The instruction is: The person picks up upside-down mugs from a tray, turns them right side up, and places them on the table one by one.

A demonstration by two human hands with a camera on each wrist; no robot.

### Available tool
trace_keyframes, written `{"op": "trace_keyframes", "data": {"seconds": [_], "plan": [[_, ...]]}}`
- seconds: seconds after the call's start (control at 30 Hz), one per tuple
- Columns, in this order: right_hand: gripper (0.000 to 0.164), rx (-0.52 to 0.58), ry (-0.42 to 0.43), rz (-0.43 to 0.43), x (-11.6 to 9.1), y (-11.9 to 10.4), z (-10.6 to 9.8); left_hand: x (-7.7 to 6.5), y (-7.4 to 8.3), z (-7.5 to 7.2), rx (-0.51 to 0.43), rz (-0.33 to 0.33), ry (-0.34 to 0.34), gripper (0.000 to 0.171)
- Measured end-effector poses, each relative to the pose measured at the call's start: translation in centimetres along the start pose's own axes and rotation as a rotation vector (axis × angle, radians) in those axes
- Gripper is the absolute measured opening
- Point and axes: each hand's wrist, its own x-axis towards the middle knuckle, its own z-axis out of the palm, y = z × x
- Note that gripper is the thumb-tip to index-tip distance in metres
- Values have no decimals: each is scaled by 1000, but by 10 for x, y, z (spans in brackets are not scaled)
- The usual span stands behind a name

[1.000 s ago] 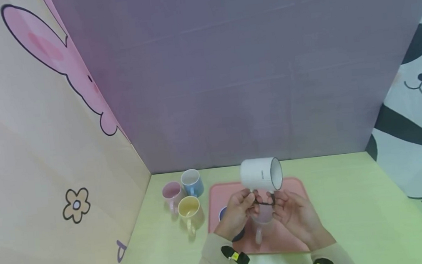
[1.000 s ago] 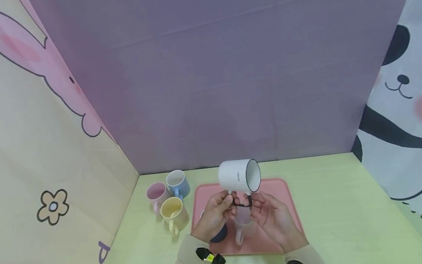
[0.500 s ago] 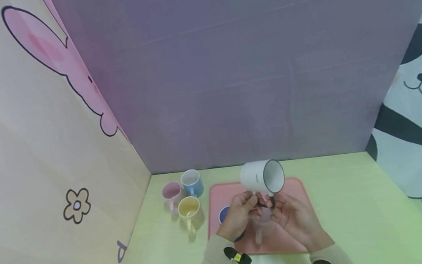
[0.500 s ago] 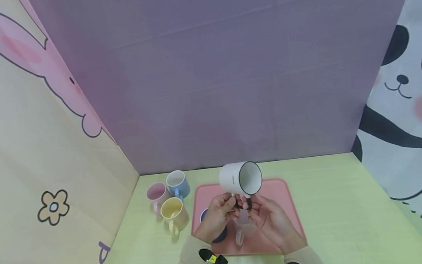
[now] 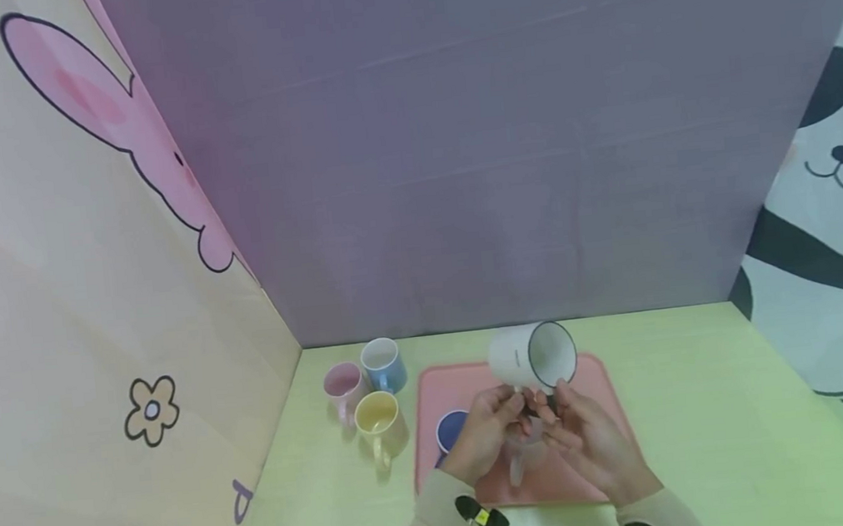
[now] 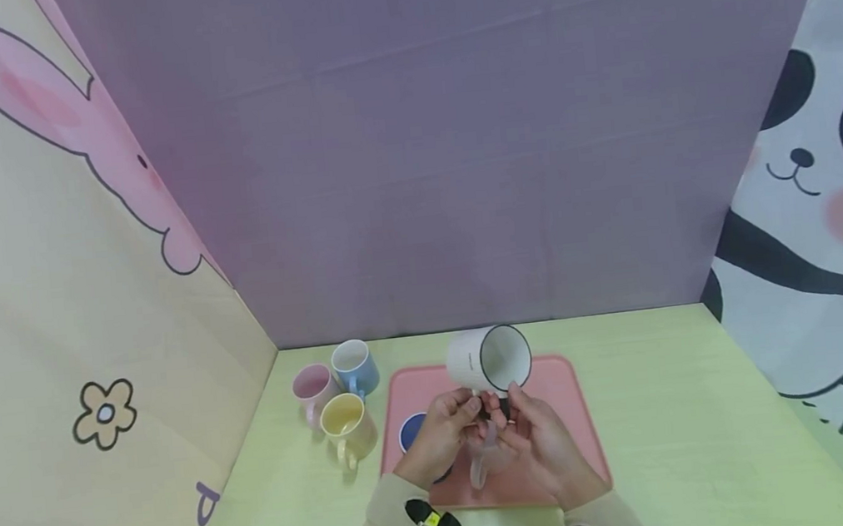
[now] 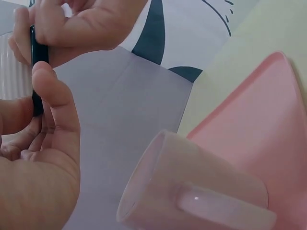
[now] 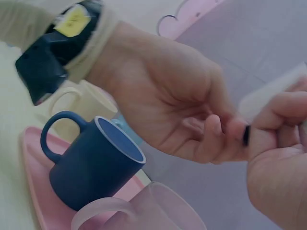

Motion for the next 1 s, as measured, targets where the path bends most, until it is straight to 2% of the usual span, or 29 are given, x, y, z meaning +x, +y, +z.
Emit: {"op": "trace_keyframes", "data": {"seconds": [0.2,0.33,0.5,0.63,0.73,0.83,0.9,1.0], "plan": [[51,37,25,-61,1,4,3,1,-4,4,23,-27,41,27],[50,-7,54,-68,0,3,3,0,-1,7,65,-36,89,23],[39,-54,100,-72,-3,0,2,-1,3,8,155,-37,200,19],[25,-145,181,-76,-7,-3,0,-3,11,1,248,-50,282,17],[24,-262,305,-96,-10,-8,-2,-4,17,-11,337,-37,312,17],[31,-386,472,-96,-13,-15,-5,-7,21,-23,473,12,342,16],[35,-457,588,-77,-14,-21,-9,-11,22,-32,569,32,363,15],[34,-522,704,-31,-18,-28,-15,-16,21,-44,685,66,400,11]]}}
